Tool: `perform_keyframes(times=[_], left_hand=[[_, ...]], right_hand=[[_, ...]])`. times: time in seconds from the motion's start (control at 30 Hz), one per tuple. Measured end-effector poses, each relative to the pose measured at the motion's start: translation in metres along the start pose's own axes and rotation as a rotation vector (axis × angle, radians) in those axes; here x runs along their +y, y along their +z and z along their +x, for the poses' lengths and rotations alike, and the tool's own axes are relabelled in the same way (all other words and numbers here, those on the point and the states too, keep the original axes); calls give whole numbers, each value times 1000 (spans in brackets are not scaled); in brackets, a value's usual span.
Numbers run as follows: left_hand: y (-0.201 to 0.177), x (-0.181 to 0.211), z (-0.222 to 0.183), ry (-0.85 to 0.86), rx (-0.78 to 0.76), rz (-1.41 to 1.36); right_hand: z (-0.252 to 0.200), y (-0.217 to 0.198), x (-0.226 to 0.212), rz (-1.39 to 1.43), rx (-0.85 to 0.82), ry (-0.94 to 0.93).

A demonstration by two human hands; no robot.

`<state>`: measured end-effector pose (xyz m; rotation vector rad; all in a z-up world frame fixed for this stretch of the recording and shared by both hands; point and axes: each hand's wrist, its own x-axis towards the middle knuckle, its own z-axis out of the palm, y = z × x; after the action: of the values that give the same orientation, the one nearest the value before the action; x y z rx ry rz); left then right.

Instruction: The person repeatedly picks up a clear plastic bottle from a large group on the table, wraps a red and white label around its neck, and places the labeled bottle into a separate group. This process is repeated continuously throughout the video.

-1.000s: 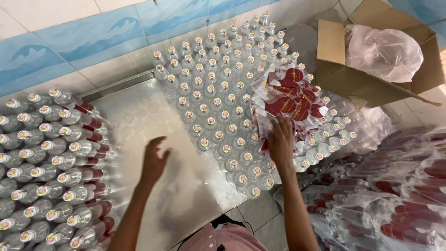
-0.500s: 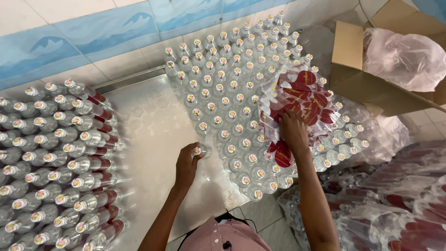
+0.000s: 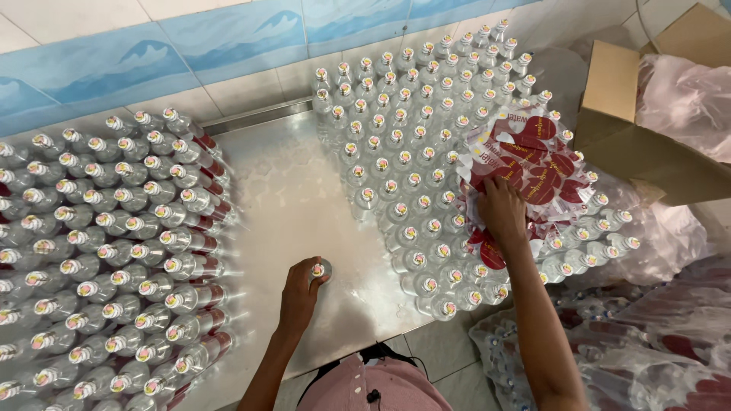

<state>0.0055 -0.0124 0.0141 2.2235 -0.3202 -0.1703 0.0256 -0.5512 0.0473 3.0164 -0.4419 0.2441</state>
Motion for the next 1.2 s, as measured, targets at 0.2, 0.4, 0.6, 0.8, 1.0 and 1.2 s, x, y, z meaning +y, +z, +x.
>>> perform_keyframes(times=[0.2,0.4,0.6,0.8,1.0,1.2], left_hand=[[-9,0,1,48,-57,27],[-20,15,-2,128,-20,64],[-52,96,-18,-23,101,-382],[-10,115,-12,-320,-144,-1426],[-33,110,-16,-667,171,-1209],[-46,85,-27,-575,196,-1256]], right_hand=[[0,6,-9,-154,85,-72],[4,-11,-29,-192,73,-26],[-19,-139,-103,50,262,-54],[-147,-130,-250,429,378,-531],[-191,-141,-330,538,227,-552],[-197,-140,-328,919,140,-374]])
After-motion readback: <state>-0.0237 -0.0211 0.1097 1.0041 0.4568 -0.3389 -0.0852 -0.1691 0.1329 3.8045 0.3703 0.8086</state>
